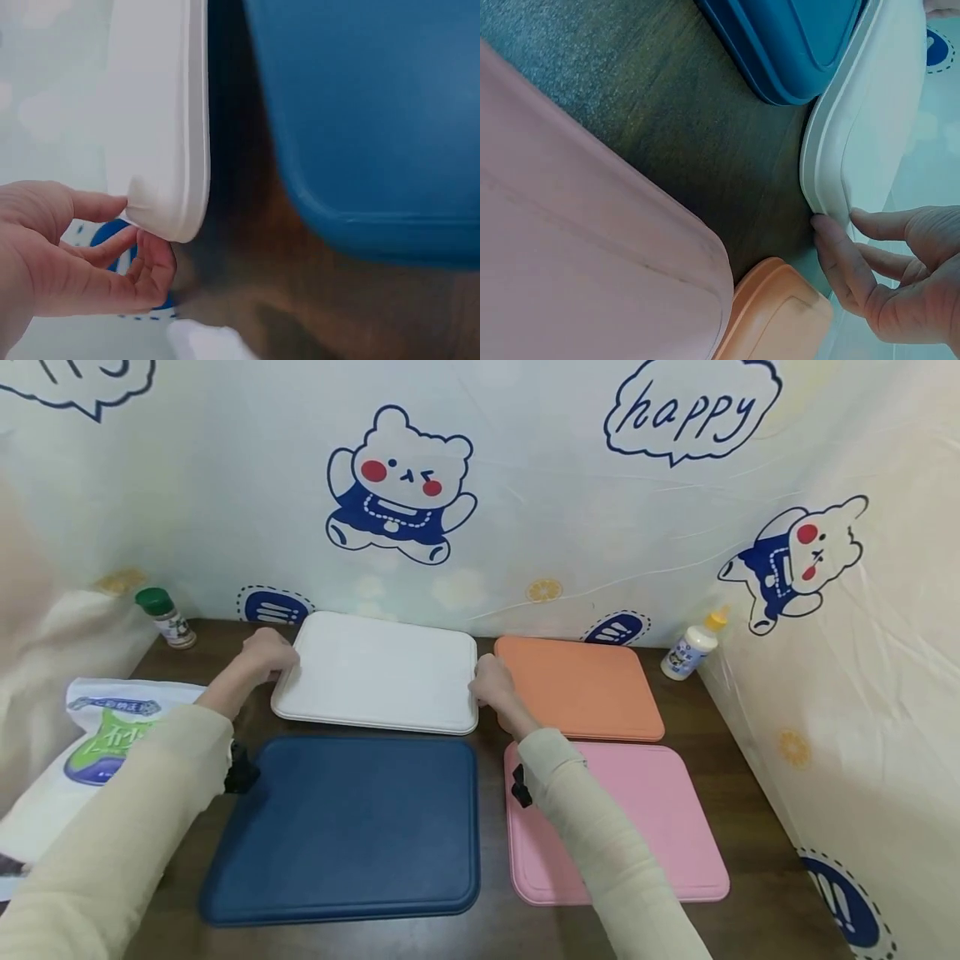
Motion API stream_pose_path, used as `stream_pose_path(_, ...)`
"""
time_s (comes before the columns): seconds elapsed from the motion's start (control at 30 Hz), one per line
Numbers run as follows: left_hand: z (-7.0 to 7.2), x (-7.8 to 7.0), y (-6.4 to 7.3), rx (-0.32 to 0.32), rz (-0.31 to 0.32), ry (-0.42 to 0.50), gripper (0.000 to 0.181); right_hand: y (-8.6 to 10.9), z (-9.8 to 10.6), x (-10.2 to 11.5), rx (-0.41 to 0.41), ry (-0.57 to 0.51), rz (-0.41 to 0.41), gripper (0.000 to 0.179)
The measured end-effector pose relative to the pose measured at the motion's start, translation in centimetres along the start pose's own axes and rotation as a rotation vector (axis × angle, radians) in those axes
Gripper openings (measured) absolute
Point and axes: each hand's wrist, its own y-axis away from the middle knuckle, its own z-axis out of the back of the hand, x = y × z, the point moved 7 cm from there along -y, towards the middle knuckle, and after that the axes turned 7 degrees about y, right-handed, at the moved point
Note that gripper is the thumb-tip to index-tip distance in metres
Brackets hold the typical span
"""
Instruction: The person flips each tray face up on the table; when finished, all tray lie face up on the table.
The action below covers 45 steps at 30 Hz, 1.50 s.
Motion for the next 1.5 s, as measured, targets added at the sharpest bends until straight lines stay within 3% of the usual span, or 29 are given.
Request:
stream_pose_path(0.2, 1.5, -0.3, 0.4, 0.048, -0.052, 0.174, 0.045, 0.2, -0.3, 0.0, 0.020, -0.041, 0.027, 0.050)
stream_pose_path(0.37, 3.0, -2.4, 2.8, 0.132, -0.108, 0.335, 0.052, 0.0, -0.6, 0.0, 0.014, -0.031, 0.031, 0.047)
stream_pose_path(0.43, 3.7, -3.5, 3.6, 0.144, -0.120, 0.369, 0.055, -0.1, -0.8, 0.0, 0.012, -0.052, 0.016, 0.037)
stream_pose_path(0.53, 4.7, -5.2, 4.6, 0.149, -0.139, 0.393, 0.059, -0.2, -1.3, 0.1, 0.036, -0.135, -0.011, 0.009)
stream_pose_path(0.63, 5.5, -6.9, 5.8, 0.172, -0.165, 0.422, 0.063, -0.4, -2.0, 0.3, 0.069, -0.241, -0.041, 0.030)
stream_pose_path(0.8, 6.4, -9.3, 7.9, 0.287, -0.217, 0.500, 0.066, -0.6, -3.2, 0.7, 0.095, -0.388, -0.086, 0.031)
stream_pose_path(0.97, 7.1, -11.2, 9.8, 0.379, -0.233, 0.658, 0.066, -0.3, -4.0, 1.7, 0.091, -0.518, -0.081, 0.030)
stream_pose_path(1.1, 7.3, -12.6, 10.9, 0.345, -0.205, 0.795, 0.061, 0.0, -4.7, 3.0, 0.105, -0.601, -0.071, 0.031)
stream_pose_path(1.2, 7.2, -13.7, 11.7, 0.275, -0.189, 0.875, 0.051, 0.2, -5.3, 4.0, 0.108, -0.647, -0.074, 0.030)
stream_pose_path(1.33, 6.7, -15.1, 12.8, 0.194, -0.198, 0.863, 0.054, 0.4, -6.0, 5.2, 0.114, -0.726, -0.071, 0.030)
stream_pose_path(1.5, 5.4, -16.7, 13.8, 0.155, -0.221, 0.834, 0.069, 0.5, -6.5, 6.0, 0.156, -0.789, -0.038, 0.032)
